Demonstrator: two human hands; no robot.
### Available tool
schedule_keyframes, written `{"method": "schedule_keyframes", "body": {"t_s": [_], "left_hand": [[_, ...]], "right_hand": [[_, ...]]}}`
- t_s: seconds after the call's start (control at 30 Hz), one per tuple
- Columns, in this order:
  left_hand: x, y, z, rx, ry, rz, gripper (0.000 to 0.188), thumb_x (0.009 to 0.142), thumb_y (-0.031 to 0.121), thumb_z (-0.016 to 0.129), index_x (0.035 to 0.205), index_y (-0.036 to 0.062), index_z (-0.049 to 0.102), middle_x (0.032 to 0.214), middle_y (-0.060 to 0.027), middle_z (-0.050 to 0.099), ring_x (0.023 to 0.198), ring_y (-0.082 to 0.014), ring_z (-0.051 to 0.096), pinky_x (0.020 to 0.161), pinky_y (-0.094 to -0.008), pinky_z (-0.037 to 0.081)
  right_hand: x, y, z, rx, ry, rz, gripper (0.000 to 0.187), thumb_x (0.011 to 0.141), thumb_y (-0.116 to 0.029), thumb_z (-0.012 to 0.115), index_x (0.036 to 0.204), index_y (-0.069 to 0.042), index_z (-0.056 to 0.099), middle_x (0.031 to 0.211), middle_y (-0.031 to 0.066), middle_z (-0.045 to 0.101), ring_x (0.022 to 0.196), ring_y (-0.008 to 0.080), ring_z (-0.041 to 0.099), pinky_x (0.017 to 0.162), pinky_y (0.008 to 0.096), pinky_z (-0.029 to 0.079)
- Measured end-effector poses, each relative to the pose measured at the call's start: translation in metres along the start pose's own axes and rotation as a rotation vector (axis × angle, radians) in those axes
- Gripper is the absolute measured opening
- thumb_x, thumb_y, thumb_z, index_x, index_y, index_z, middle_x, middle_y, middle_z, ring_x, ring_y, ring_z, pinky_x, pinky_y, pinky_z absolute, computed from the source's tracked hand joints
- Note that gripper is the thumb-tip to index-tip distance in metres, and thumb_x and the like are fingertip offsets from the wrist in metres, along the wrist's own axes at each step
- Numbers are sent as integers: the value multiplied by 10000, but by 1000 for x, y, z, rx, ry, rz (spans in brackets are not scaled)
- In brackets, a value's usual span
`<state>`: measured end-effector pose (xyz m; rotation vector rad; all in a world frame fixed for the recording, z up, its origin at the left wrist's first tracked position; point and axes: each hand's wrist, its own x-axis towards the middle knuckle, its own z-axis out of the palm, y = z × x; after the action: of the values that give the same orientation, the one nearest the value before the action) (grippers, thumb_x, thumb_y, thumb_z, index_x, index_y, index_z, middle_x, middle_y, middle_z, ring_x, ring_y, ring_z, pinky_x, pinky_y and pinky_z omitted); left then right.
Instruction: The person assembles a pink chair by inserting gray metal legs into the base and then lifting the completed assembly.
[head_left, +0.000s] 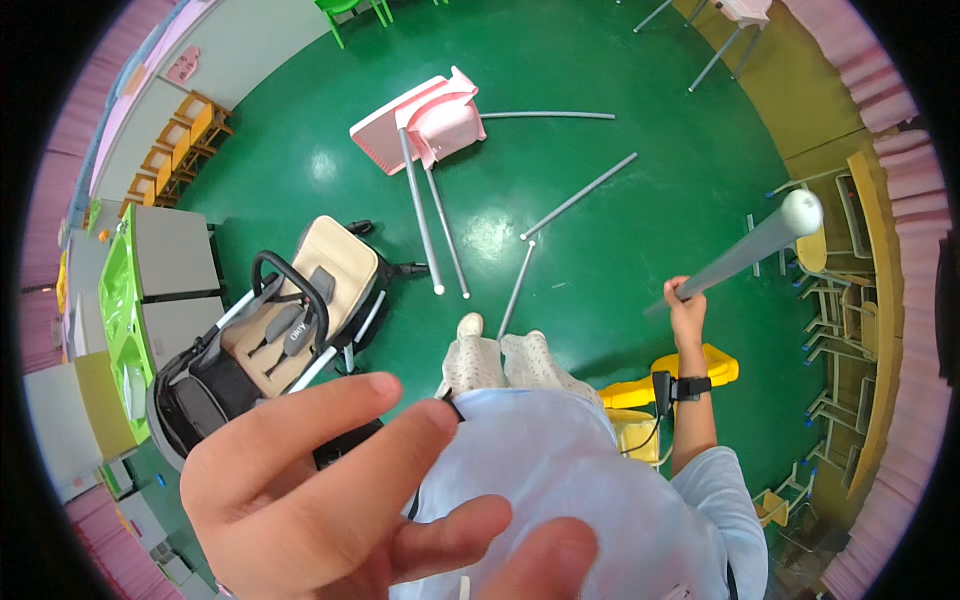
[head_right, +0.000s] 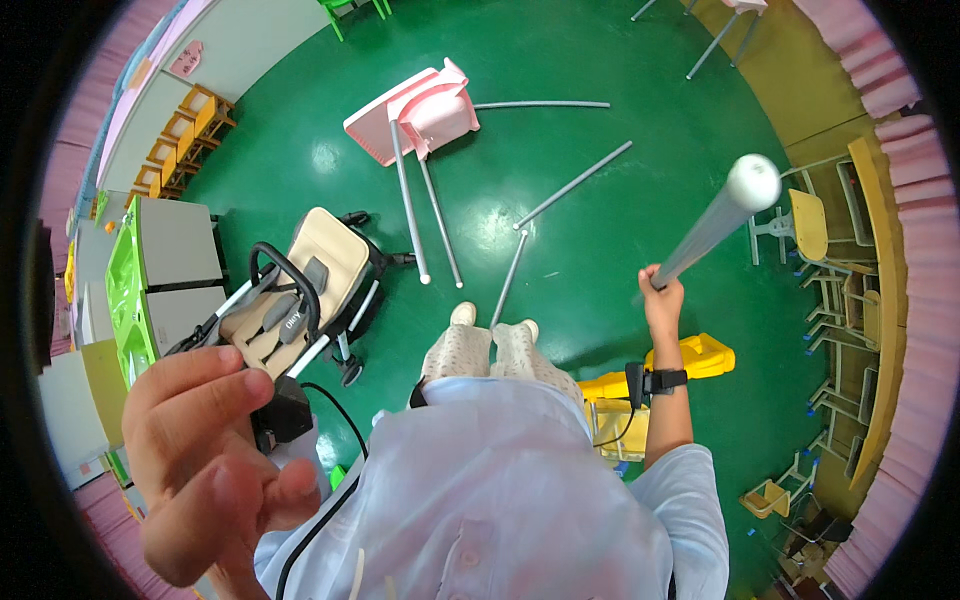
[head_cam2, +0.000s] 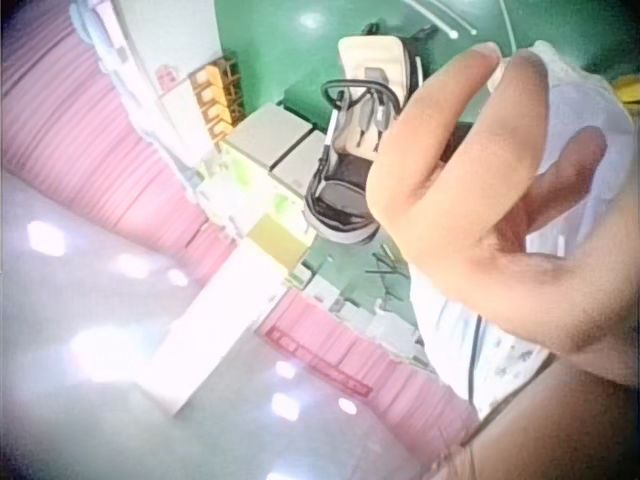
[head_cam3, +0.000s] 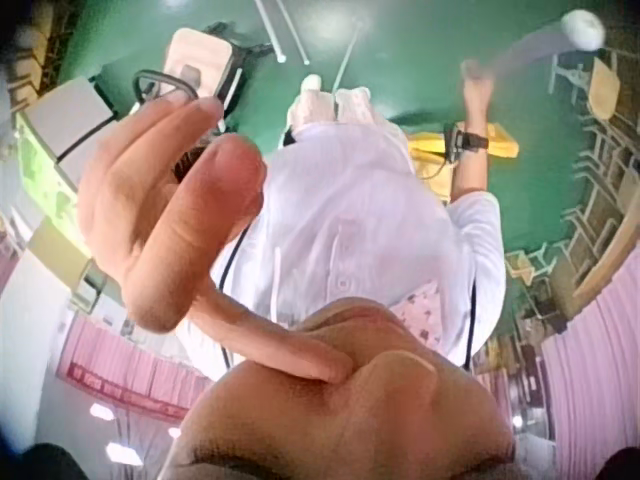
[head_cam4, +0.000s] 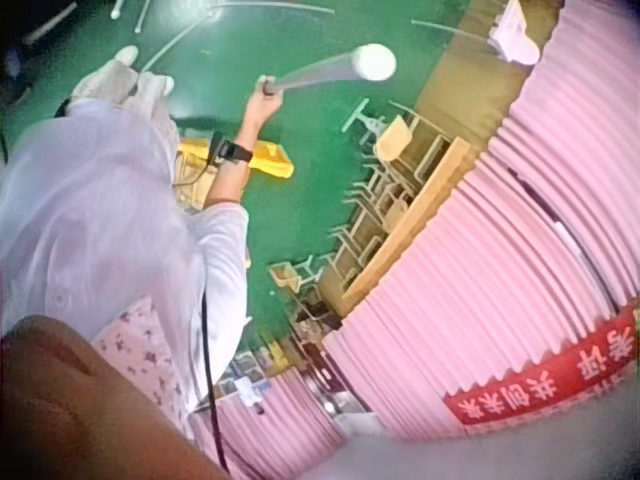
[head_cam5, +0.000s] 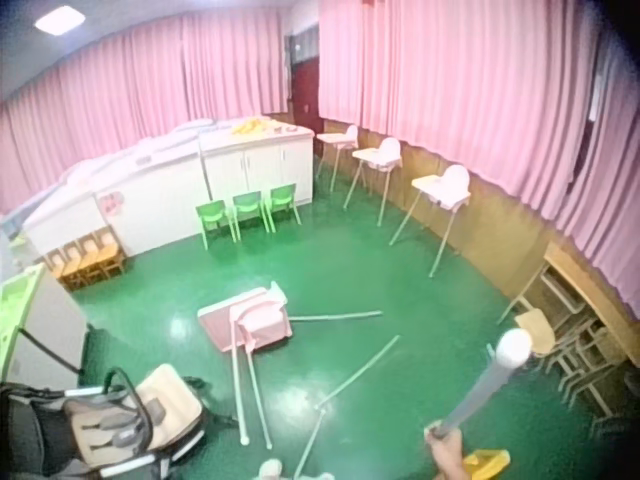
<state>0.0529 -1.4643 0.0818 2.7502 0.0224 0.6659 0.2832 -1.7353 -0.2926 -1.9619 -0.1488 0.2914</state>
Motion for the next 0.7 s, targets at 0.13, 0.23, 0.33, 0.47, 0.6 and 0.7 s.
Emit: {"method": "schedule_keyframes", "body": {"t_s": [0.13, 0.23, 0.33, 0.47, 0.6, 0.7], "left_hand": [[2, 38, 21, 28, 96, -28, 428, 622, 40, 680, 996, 101, 481, 783, -146, 571, 639, -255, 529, 587, -352, 459], [5, 9, 53, 13, -17, 90, 397, 572, 17, 665, 947, 104, 571, 797, -90, 573, 620, -218, 532, 540, -316, 444], [3, -49, 108, 159, -156, 168, 248, 609, 50, 605, 852, 98, 601, 896, -50, 528, 729, -198, 511, 583, -307, 435], [-43, -107, 180, 71, -362, -62, 368, 625, 79, 665, 985, 88, 586, 981, -89, 559, 892, -266, 535, 754, -368, 440], [-45, -119, 233, 83, -192, -90, 429, 639, 137, 697, 1045, 91, 562, 1037, -99, 554, 981, -264, 518, 881, -413, 388], [-39, -139, 245, 81, -199, -131, 404, 641, 160, 709, 1008, 79, 561, 960, -104, 577, 943, -263, 538, 923, -428, 353]], "right_hand": [[9, -23, -13, 161, -7, -30, 74, 778, -57, 627, 777, -45, 554, 736, -7, 507, 717, 104, 496, 665, 237, 381], [9, -38, -33, 317, -31, -97, 69, 796, -58, 617, 810, -26, 558, 819, 36, 547, 847, 141, 551, 733, 236, 404], [7, -66, -43, 502, -149, -90, 71, 832, -61, 568, 878, -20, 532, 889, 71, 546, 966, 238, 550, 824, 279, 421], [3, -114, -36, 661, -255, -121, 63, 850, -69, 537, 885, -20, 520, 921, 86, 538, 977, 266, 546, 839, 296, 427], [5, -141, -29, 766, -317, -155, 134, 865, -146, 533, 900, -18, 516, 930, 97, 535, 995, 300, 545, 813, 339, 470], [16, -151, -19, 803, -276, -111, 206, 862, -207, 541, 904, -7, 519, 926, 110, 539, 1000, 310, 546, 793, 374, 495]]}}
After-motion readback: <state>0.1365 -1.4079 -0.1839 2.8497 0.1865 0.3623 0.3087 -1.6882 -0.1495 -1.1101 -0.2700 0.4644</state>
